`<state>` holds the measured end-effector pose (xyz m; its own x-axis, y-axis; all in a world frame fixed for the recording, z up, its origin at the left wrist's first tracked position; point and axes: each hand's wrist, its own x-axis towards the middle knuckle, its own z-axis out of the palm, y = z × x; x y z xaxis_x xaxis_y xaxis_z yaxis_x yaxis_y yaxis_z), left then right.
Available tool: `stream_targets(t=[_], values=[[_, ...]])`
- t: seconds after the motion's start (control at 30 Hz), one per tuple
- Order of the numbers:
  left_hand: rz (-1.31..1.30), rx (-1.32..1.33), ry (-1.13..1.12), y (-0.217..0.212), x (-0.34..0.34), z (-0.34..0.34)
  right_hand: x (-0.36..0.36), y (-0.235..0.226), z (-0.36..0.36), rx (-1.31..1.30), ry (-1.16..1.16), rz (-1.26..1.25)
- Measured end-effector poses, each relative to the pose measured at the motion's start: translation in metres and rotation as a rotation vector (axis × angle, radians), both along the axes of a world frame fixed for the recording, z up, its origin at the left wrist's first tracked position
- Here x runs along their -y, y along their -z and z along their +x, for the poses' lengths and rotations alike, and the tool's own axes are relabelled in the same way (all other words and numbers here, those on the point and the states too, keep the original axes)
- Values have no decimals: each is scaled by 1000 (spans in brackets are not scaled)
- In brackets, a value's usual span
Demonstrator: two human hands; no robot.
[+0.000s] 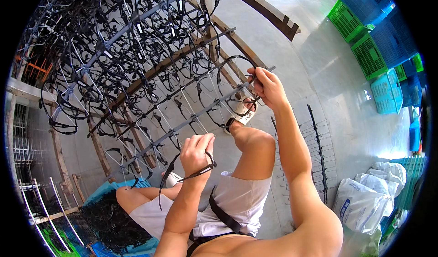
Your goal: The person repeatedly picks black wire loops from a blue basket and attaches them to a metal rack using both hands. The person works continuously, placing each loop onto the rack structure.
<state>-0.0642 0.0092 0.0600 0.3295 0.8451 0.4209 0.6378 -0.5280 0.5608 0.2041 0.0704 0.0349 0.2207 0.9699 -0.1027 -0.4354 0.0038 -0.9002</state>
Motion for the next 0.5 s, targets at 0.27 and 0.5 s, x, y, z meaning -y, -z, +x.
stream_targets(t=[0.27, 0.5], values=[[77, 86, -49, 7, -6, 6, 51, 27, -4, -237, 22, 121], [39, 71, -39, 0, -7, 6, 62, 47, -14, -273, 147, 219]])
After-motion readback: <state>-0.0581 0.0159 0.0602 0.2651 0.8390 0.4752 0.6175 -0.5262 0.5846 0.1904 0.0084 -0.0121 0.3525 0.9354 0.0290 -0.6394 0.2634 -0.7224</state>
